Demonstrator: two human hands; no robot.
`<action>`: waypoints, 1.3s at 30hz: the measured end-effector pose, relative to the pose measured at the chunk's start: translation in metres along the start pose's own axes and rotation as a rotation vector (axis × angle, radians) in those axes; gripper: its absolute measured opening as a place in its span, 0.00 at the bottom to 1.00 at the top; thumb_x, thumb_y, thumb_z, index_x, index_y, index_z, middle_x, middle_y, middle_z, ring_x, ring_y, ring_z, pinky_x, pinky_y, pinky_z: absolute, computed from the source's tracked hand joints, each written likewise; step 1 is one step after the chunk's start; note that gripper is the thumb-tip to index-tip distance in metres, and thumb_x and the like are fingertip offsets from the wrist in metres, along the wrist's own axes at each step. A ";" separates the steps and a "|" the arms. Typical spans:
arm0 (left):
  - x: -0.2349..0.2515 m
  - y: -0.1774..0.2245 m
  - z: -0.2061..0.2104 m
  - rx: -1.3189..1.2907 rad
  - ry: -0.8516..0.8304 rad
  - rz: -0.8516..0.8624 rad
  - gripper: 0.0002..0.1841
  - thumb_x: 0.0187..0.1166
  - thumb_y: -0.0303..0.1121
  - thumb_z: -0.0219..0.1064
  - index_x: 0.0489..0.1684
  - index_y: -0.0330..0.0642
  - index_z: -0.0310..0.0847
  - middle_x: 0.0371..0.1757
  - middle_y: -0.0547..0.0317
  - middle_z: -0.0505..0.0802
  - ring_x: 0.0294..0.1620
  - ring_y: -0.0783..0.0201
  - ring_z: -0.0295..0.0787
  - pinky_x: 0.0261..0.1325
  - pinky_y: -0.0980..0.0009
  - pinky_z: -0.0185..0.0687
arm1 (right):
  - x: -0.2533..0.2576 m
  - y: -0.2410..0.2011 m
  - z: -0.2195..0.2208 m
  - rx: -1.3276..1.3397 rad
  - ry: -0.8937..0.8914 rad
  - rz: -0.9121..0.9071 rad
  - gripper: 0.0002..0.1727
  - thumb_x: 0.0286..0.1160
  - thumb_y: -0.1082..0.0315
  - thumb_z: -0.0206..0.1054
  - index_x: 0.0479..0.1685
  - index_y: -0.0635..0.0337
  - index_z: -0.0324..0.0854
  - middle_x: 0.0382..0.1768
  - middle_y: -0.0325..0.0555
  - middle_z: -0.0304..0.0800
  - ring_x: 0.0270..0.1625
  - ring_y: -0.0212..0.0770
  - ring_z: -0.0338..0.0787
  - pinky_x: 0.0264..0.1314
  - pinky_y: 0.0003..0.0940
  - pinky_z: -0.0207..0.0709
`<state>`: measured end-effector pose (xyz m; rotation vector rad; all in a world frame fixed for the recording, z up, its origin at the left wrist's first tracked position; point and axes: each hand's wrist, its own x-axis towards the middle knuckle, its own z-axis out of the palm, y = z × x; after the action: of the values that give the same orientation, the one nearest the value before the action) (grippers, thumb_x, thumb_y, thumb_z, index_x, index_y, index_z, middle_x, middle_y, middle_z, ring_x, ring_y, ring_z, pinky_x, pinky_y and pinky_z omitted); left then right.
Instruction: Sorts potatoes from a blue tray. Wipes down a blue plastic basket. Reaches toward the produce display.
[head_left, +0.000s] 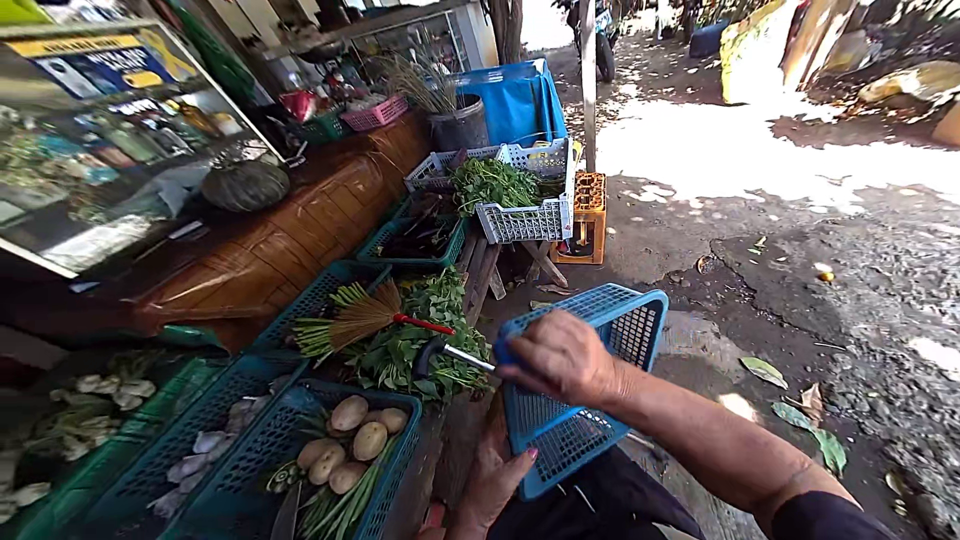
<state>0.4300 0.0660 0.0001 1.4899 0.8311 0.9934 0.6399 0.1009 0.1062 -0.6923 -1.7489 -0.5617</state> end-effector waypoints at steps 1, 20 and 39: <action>0.002 0.006 0.003 0.026 0.033 0.067 0.52 0.54 0.27 0.80 0.86 0.24 0.55 0.77 0.51 0.83 0.73 0.73 0.83 0.75 0.75 0.81 | 0.001 -0.009 0.005 0.031 0.008 -0.045 0.16 0.83 0.56 0.69 0.42 0.63 0.87 0.30 0.49 0.91 0.36 0.44 0.91 0.46 0.36 0.85; 0.037 0.032 -0.027 0.368 0.101 0.484 0.46 0.56 0.60 0.76 0.80 0.50 0.69 0.81 0.54 0.72 0.85 0.66 0.63 0.86 0.70 0.61 | -0.031 0.078 0.007 -0.102 -0.099 0.701 0.14 0.73 0.75 0.57 0.42 0.65 0.90 0.46 0.58 0.92 0.60 0.59 0.89 0.71 0.56 0.77; 0.035 0.038 -0.022 0.480 0.101 0.386 0.46 0.51 0.48 0.75 0.81 0.44 0.69 0.82 0.44 0.71 0.85 0.61 0.64 0.84 0.68 0.64 | -0.041 0.086 0.013 -0.034 -0.188 0.750 0.15 0.76 0.76 0.56 0.49 0.64 0.90 0.49 0.56 0.93 0.60 0.55 0.90 0.78 0.61 0.70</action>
<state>0.4227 0.1008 0.0431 2.0805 0.9155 1.2139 0.6992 0.1642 0.0653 -1.3693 -1.4942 -0.0067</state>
